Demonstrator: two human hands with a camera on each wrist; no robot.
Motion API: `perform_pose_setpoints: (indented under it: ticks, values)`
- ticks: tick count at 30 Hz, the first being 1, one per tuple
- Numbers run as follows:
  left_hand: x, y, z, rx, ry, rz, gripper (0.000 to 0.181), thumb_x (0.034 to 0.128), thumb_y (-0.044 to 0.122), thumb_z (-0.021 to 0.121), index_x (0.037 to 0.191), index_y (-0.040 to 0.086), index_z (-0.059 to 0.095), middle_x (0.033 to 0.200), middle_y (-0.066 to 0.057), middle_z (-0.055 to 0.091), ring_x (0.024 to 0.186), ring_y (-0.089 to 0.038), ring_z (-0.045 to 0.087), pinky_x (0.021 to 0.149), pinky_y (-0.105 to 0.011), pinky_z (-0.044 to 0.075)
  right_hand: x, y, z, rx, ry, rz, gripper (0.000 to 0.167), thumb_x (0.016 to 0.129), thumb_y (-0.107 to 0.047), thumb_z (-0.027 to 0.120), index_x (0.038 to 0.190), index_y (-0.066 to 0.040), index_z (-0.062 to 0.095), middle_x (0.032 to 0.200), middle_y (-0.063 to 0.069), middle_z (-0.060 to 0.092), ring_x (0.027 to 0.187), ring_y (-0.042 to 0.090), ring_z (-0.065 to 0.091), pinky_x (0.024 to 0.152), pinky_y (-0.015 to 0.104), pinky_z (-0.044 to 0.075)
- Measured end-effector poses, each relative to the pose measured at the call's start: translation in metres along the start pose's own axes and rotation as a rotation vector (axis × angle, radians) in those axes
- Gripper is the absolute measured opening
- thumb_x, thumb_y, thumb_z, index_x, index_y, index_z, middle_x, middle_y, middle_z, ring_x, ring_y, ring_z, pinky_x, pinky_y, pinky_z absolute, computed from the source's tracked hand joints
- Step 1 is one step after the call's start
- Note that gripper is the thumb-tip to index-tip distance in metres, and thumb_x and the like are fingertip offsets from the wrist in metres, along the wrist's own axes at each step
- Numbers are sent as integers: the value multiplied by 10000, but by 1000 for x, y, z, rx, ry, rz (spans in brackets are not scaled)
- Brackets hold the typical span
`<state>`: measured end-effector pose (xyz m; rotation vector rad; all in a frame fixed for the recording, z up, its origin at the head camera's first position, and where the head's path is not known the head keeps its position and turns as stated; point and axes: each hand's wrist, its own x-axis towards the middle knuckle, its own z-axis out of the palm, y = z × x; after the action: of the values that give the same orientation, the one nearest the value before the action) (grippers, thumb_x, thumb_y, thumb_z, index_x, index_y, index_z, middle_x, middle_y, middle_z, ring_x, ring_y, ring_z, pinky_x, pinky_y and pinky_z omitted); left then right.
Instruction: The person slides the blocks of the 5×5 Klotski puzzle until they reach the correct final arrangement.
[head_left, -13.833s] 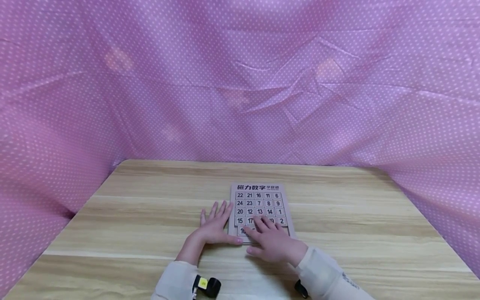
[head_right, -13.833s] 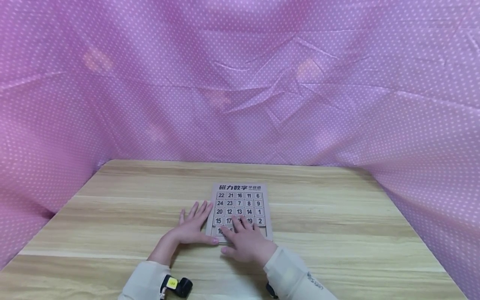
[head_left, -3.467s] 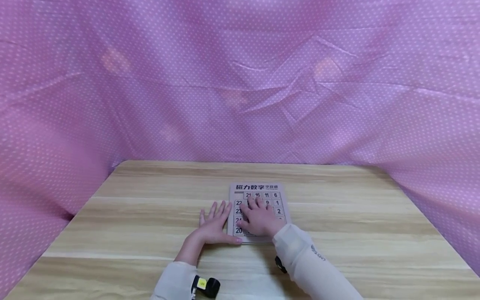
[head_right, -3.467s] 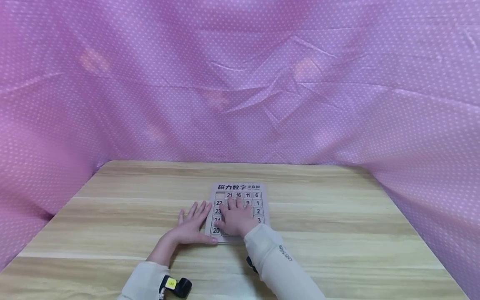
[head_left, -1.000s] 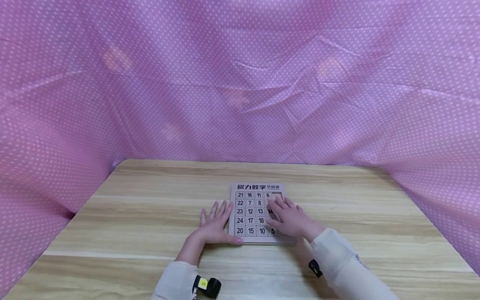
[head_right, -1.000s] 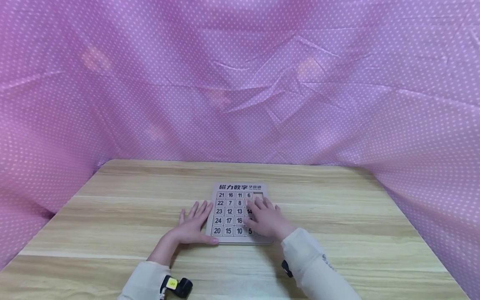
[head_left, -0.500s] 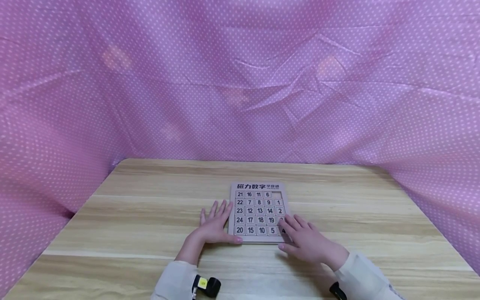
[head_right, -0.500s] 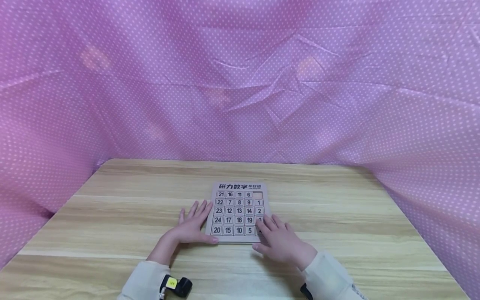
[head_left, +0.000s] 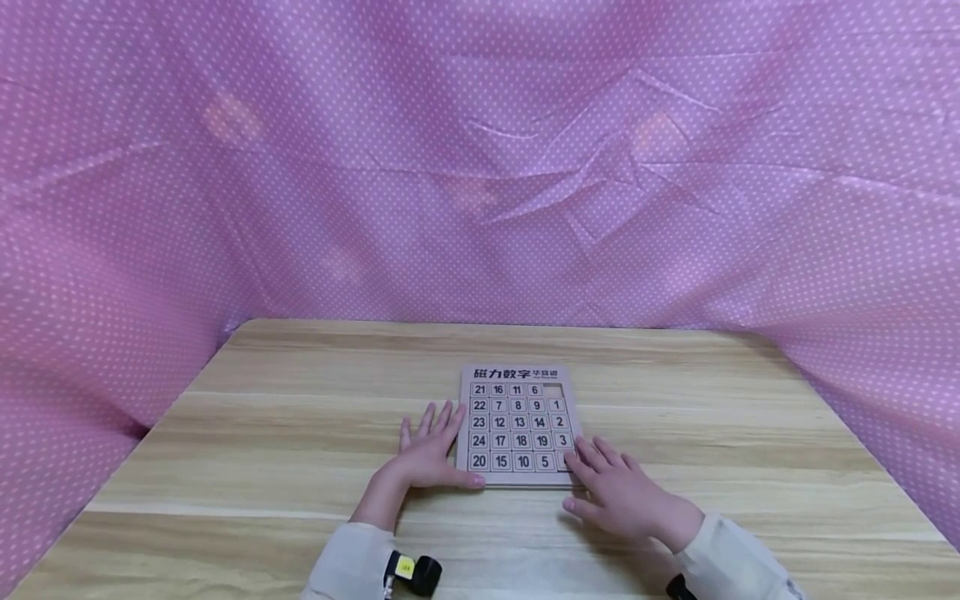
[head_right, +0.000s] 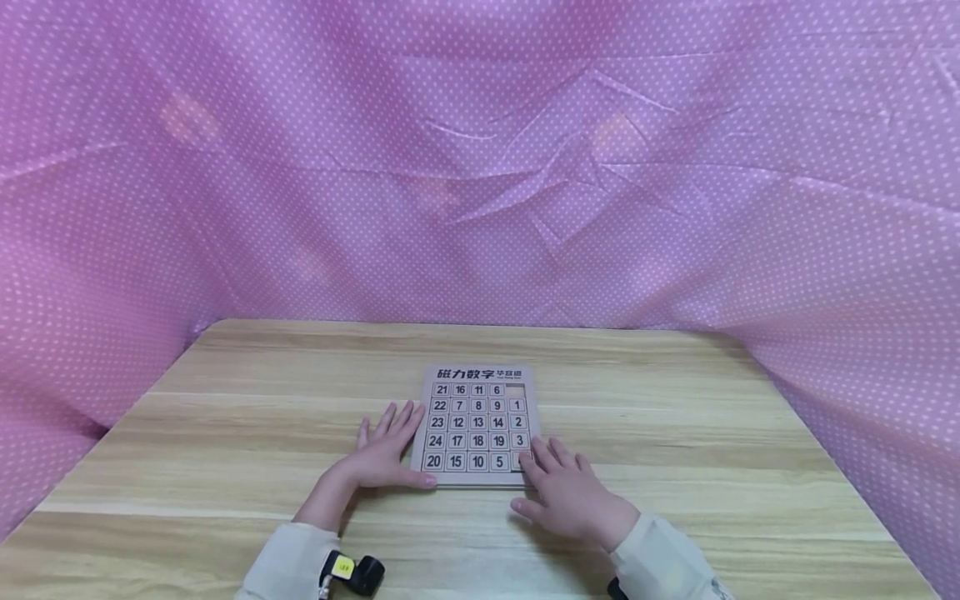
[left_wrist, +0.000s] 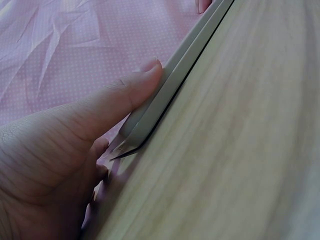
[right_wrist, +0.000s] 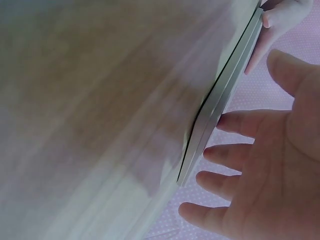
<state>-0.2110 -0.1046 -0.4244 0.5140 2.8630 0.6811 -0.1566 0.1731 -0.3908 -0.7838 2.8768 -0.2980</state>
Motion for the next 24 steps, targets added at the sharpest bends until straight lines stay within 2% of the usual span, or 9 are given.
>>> perform_pose_setpoints:
  ticks: [8,15,24]
  values:
    - [0,0,0,-9,-1,3,1161,516,675,632,1396,139,97,1424,-118,41,1267,-316,-72,929,-540,-136,10,3,-1,-16,33,4,648,837,-457,473,1302,-20,361,1357,206,248,1218,413,176,890,623,183]
    - [0,-1,0,-30,-5,8,1174,508,680,631,1395,126,96,1424,-127,33,1263,-329,-78,920,-540,-153,17,5,-2,-23,31,13,641,845,-451,463,1303,-16,356,1351,223,246,1216,422,171,893,621,184]
    - [1,0,-1,-9,1,12,1154,521,667,636,1396,136,103,1424,-122,43,1266,-323,-69,925,-546,-136,21,7,-2,-12,25,27,644,842,-449,470,1306,-18,353,1357,225,228,1220,425,151,895,621,175]
